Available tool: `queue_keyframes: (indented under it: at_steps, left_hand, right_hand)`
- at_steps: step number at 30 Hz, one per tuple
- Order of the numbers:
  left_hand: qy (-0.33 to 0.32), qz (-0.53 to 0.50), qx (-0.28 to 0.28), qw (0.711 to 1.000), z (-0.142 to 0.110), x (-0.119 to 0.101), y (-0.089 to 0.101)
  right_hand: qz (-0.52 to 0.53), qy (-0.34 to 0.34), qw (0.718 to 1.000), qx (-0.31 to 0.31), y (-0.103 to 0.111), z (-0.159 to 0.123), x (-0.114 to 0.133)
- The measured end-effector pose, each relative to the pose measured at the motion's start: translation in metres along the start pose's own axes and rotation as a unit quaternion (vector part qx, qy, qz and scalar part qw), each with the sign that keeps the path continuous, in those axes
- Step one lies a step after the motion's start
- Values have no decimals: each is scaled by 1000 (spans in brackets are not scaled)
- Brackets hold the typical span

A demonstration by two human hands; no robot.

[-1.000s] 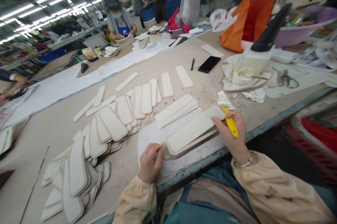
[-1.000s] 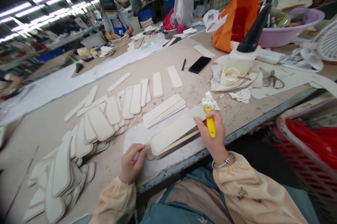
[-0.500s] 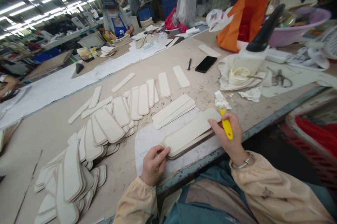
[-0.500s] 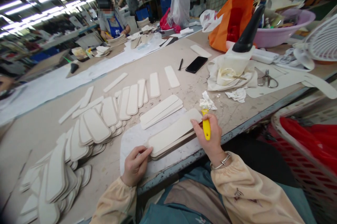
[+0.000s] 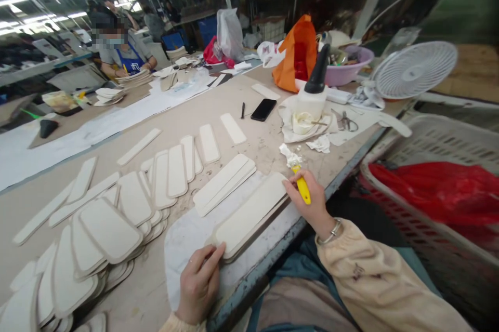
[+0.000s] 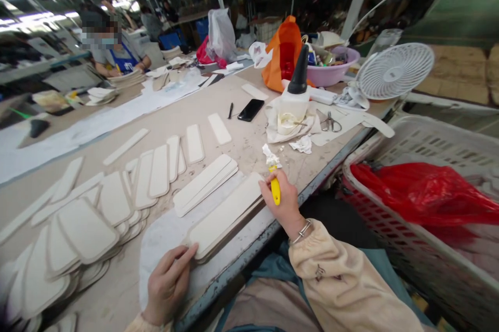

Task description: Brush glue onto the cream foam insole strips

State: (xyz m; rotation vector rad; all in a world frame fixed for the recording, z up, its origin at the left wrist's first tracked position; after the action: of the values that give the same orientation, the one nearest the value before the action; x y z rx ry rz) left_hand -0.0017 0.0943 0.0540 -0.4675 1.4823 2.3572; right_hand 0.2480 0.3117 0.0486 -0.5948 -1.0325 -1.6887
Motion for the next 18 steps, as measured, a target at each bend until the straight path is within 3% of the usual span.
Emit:
queue_keyframes:
  at_steps: [11, 18]
  left_hand:
    - [-23, 13, -12, 1000, 1, -1, 2]
    - [-27, 32, 0, 999, -2, 4, -3]
  right_hand:
    - [-90, 21, 994, 61, -7, 2, 6]
    - [-140, 52, 988, 50, -4, 2, 3]
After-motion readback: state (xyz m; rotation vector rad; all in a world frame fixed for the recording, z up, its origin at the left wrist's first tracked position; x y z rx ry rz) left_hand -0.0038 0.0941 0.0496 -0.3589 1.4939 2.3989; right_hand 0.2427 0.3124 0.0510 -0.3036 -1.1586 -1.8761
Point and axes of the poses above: each hand's wrist, its own z-axis towards the middle knuckle, its own y-axis out of the back of the hand, x = y × z, the point moved 10 cm from there along z, towards the middle knuckle, and after that the axes turned 10 degrees about y, right-handed, at the moved point
